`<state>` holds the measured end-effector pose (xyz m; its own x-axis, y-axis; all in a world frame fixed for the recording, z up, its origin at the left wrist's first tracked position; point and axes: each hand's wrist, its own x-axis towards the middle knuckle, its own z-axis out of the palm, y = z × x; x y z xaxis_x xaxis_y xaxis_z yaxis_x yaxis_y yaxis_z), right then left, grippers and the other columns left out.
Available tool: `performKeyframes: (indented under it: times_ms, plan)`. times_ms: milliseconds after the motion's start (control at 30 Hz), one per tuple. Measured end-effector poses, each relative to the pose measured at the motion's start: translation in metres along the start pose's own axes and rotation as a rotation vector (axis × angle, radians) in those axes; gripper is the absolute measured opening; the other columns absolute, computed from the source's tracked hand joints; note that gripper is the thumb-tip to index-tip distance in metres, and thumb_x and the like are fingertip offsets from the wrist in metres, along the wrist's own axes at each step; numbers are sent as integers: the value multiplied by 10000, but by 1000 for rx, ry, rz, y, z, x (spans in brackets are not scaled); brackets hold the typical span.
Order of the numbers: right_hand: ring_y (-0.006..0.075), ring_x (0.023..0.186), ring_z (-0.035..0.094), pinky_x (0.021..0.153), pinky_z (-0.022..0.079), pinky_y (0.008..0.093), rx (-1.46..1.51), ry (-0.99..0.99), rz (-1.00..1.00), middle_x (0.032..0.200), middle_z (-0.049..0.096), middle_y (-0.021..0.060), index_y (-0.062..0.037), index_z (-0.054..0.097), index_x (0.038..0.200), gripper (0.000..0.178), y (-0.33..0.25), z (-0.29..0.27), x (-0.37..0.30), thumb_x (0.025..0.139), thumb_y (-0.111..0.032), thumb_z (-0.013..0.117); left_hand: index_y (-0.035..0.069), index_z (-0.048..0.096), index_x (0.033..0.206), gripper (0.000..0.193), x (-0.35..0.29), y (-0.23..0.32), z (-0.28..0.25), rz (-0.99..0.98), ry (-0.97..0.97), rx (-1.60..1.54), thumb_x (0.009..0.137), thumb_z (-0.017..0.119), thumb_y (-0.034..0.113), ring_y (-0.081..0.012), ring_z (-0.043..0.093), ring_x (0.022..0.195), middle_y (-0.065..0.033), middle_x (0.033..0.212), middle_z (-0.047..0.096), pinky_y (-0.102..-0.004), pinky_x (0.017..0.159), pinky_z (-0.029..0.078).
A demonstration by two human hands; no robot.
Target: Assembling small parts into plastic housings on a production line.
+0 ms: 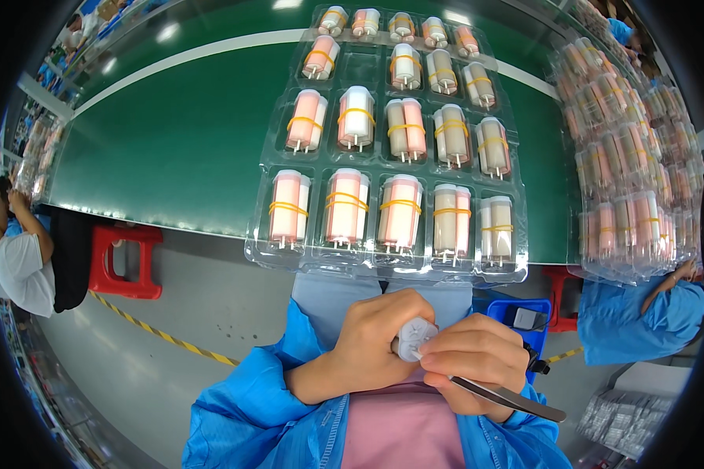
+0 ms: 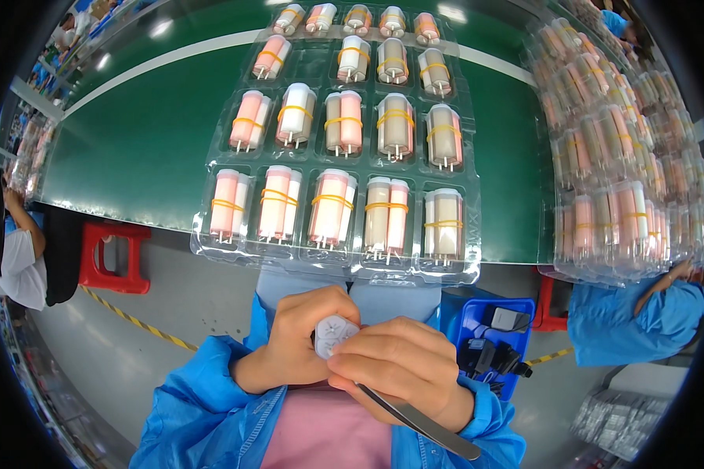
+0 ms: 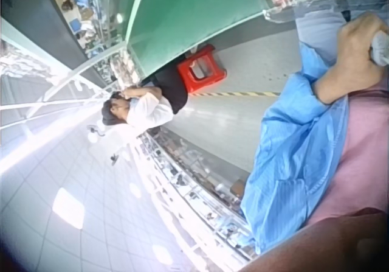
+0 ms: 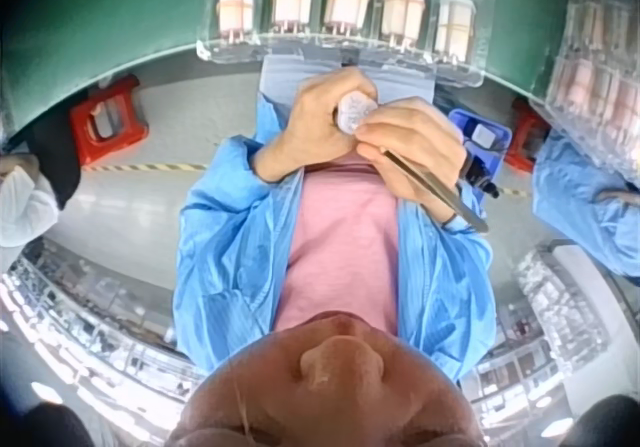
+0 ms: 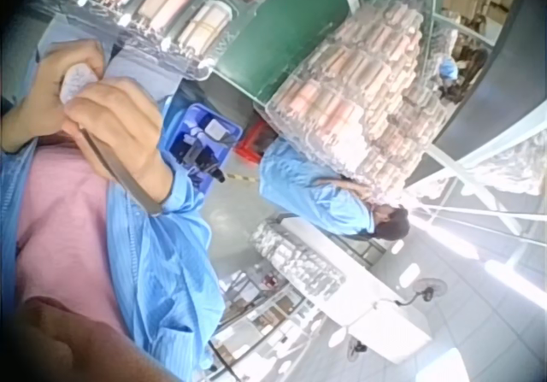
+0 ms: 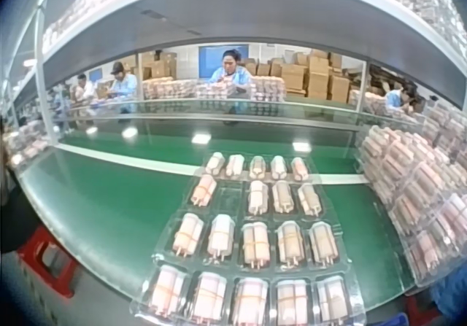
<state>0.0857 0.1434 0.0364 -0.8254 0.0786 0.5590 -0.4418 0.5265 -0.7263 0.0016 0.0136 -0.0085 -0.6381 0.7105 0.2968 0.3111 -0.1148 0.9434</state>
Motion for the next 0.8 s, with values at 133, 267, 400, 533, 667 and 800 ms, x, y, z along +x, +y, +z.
performKeyframes:
  times_ms: [133,267,400,533,667,800]
  plan:
    - [223,642,636,540,506,284,-41,-10,-42,773,664,94,-21,661,824,154,2,0,-2,722,-97,748,55,542,818,296,0,0,0,-1,-2,23,581,707,-12,-283,585,628,-89,732,566,-344,517,439]
    - [217,650,630,525,499,268,-48,5,-8,764,659,77,-19,678,802,206,-2,0,0,627,-48,784,60,539,814,299,0,0,1,-1,3,36,574,701,-13,-290,584,625,-86,727,568,-349,512,437]
    - [223,644,625,527,499,274,-34,-13,23,762,656,82,-16,675,798,208,-1,-1,1,617,-30,776,67,536,810,296,0,1,0,-1,4,76,570,691,-11,-293,580,618,-80,720,565,-356,505,432]
    - [236,636,617,529,497,280,-6,-34,53,753,652,101,-2,670,794,209,0,-2,3,607,-4,763,73,531,819,300,0,1,0,4,-3,126,575,691,4,-293,581,616,-78,715,563,-366,499,430]
    - [250,633,614,534,497,287,40,-47,73,747,647,118,10,666,792,203,0,-3,5,607,19,750,76,530,827,303,0,1,0,24,-9,169,579,694,18,-294,586,622,-80,720,569,-374,501,435]
    - [258,642,616,556,501,296,40,-59,90,758,648,134,16,666,792,175,-1,-5,6,636,4,744,75,532,828,287,0,1,0,28,4,183,598,697,29,-302,591,623,-91,712,573,-382,505,439]
